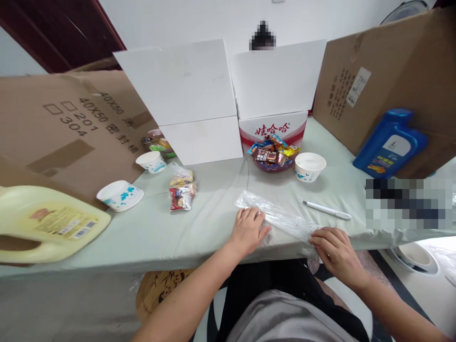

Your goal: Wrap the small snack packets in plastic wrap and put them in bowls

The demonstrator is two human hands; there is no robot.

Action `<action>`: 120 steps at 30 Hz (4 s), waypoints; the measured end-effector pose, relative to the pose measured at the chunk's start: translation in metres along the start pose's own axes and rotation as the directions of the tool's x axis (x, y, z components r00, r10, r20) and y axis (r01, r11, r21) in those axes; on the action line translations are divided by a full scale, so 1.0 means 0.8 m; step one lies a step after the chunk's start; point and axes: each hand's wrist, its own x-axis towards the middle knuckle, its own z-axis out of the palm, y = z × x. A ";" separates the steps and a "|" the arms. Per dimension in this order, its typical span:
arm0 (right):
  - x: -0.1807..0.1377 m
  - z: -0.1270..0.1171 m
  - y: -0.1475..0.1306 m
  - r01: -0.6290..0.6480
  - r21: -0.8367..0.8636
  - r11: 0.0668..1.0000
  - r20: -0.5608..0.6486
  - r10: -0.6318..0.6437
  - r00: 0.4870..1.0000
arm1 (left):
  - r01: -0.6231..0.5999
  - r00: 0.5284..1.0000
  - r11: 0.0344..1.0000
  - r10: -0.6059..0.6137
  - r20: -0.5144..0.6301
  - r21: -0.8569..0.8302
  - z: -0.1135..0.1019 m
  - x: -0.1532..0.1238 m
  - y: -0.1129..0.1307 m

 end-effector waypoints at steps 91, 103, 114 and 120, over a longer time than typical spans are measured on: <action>0.198 0.080 -0.011 -0.072 -0.075 0.995 0.508 0.101 0.855 | -0.264 0.963 0.893 0.223 -0.152 -0.365 0.009 0.001 -0.040; 0.189 0.098 0.001 -0.093 -0.156 0.983 0.307 0.138 0.941 | -0.195 0.980 0.959 0.198 -0.009 -0.205 0.004 0.003 -0.033; 0.147 0.096 -0.020 0.173 0.165 0.971 0.281 -0.215 0.936 | -0.157 0.987 0.951 0.144 -0.068 -0.266 0.010 -0.001 -0.039; 0.200 0.048 0.049 0.093 0.027 0.995 0.094 -0.096 0.991 | -0.122 0.990 0.942 0.094 -0.103 -0.311 0.015 0.000 -0.041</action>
